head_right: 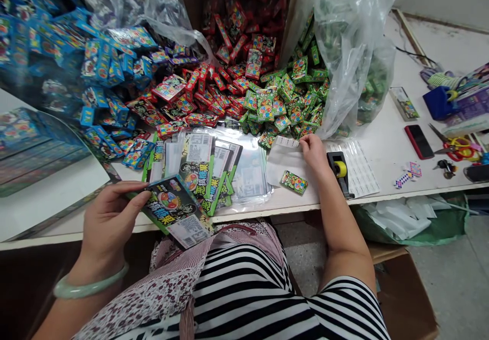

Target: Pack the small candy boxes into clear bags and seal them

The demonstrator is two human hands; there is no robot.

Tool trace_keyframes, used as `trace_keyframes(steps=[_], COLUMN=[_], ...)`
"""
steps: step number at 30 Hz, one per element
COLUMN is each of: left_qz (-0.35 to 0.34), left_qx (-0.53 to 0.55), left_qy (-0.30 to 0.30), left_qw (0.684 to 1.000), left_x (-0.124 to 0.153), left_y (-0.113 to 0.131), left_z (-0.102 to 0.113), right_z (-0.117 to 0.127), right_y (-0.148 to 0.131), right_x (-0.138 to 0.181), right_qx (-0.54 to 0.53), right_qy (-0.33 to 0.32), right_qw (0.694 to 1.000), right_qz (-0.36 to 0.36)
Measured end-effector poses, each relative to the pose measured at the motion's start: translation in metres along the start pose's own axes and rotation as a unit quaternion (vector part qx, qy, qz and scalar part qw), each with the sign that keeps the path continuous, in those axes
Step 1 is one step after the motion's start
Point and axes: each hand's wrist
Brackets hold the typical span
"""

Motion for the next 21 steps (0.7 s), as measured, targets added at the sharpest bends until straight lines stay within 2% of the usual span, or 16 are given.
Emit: trace_keyframes(steps=[4,10,13,15,16,18,19,21], left_qz=[0.015,0.009,-0.006,-0.029,-0.042,-0.071,-0.086,-0.111], left_qx=[-0.006,-0.001,0.001,0.003,0.005,0.020,0.025,0.036], left_qy=[0.001,-0.005,-0.017,-0.033,-0.046,-0.064,-0.079,-0.103], left_qw=[1.000,1.000,1.000,0.999,0.998,0.995,0.993,0.988], left_x=[0.000,0.000,0.001,0.002,0.002,0.002,0.002,0.002], left_y=[0.003,-0.002,-0.004,-0.002,0.001,0.006,0.008,0.012], left_z=[-0.001,0.000,0.000,-0.001,-0.003,-0.007,-0.009,-0.013], right_z=[0.001,0.008,0.018,0.022,0.023,0.019,0.014,0.001], right_y=[0.000,0.000,-0.018,-0.048,-0.068,-0.116,-0.141,-0.189], right_x=[0.004,0.005,0.009,0.018,0.025,0.040,0.049,0.063], right_qx=[0.029,-0.028,0.013,0.009,-0.023,-0.144,-0.183,-0.208], right_qy=[0.053,0.040,0.097,0.127,0.119,0.034,-0.037,-0.204], right_qw=[0.998,0.997,0.995,0.989,0.988,0.983,0.973,0.934], right_qz=[0.010,-0.057,0.004,0.072,0.094,0.111,0.135,0.208])
Point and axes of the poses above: each hand's wrist, its own x-axis away from the middle knuckle, its own z-axis out of the back of the hand, y = z × x, and after that the axes turned 2 degrees about -z, right-handed
